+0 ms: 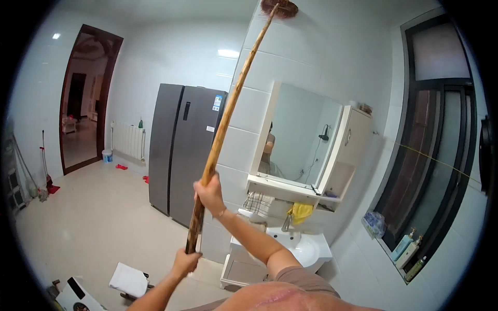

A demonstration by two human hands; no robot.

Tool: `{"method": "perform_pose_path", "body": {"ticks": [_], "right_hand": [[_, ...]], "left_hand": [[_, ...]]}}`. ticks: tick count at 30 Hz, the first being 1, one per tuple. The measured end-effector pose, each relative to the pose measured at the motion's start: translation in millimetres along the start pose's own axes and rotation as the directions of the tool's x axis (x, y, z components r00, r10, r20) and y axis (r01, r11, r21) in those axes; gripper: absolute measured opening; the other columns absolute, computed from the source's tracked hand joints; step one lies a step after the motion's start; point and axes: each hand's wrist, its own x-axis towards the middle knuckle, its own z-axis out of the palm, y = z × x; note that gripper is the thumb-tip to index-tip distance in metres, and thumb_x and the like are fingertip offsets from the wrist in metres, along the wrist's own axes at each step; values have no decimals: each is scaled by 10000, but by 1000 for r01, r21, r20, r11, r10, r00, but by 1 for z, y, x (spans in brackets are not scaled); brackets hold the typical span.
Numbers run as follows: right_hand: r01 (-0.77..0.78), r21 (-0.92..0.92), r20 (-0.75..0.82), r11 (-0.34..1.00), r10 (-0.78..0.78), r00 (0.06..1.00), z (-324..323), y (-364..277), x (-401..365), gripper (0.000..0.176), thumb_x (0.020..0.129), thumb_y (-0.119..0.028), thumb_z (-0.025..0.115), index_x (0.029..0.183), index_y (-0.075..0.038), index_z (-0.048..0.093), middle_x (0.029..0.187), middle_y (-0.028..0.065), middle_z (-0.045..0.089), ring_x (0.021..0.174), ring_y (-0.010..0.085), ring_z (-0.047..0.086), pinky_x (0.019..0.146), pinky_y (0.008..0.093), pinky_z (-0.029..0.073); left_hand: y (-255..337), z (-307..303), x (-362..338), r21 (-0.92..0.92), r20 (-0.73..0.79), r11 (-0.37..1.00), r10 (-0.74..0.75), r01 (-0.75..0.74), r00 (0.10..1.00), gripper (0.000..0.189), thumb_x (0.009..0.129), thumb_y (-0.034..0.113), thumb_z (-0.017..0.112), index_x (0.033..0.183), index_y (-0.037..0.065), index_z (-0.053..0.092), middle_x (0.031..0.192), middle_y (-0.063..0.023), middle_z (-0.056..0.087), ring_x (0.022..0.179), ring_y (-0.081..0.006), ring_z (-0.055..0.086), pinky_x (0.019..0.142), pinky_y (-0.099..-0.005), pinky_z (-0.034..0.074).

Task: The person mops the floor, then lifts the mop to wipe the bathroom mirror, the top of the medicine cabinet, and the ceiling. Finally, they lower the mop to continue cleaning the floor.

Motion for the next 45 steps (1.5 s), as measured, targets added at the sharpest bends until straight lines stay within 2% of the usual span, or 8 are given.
{"method": "perform_pose_path", "body": {"ticks": [9,16,17,23,32,36,38,45], "right_hand": [[235,48,-56,971,-232,971,-76,-96,156,358,714,-21,546,989,109,356,696,139,510,427,221,543,371,333,454],[318,-139,-244,938,-344,907,-190,-143,191,143,705,-36,559,706,67,460,583,121,522,396,238,552,360,345,458],[332,-137,-150,933,-351,924,-217,-146,203,134,699,-39,559,661,56,472,536,103,504,387,240,549,360,354,461],[267,-150,-228,952,-296,928,-316,-184,208,136,689,-38,558,592,16,479,525,110,494,411,237,551,393,352,480],[190,-161,-369,968,-238,899,-327,-92,172,155,679,-38,556,732,66,454,603,132,518,468,270,587,383,360,474],[219,-152,-319,964,-257,912,-260,-70,99,136,733,-43,550,736,68,470,604,95,504,457,225,574,414,332,498],[236,-59,-278,970,-243,929,-227,-53,63,309,715,-52,568,884,127,381,661,147,534,495,237,592,397,334,475],[4,-104,-117,995,-16,993,-116,18,-41,373,781,-44,569,991,45,275,711,103,515,514,188,579,450,307,494]], "left_hand": [[173,84,66,161,118,953,240,-257,964,236,721,128,536,528,79,410,451,-45,418,358,-151,413,341,-306,322],[216,182,96,170,186,939,267,-299,946,210,738,123,570,630,94,392,479,20,359,363,-97,353,336,-272,257],[222,199,100,173,217,938,261,-300,941,207,736,128,575,637,92,396,478,18,359,361,-96,351,333,-272,253],[244,277,121,153,333,898,347,-414,877,274,750,155,612,622,111,373,481,18,361,374,-85,337,334,-262,233],[189,237,122,337,264,860,305,-383,915,205,694,195,655,730,36,531,524,3,435,400,-90,411,348,-262,308],[134,176,102,472,231,794,308,-383,923,249,707,217,680,674,10,546,523,1,468,438,-95,437,407,-275,354],[98,148,84,427,206,809,347,-403,915,255,697,213,693,705,-8,565,533,4,463,498,-84,426,462,-279,368],[-25,56,0,391,1,907,169,-156,986,284,661,157,715,580,26,477,516,10,424,505,-83,387,458,-292,345]]}}
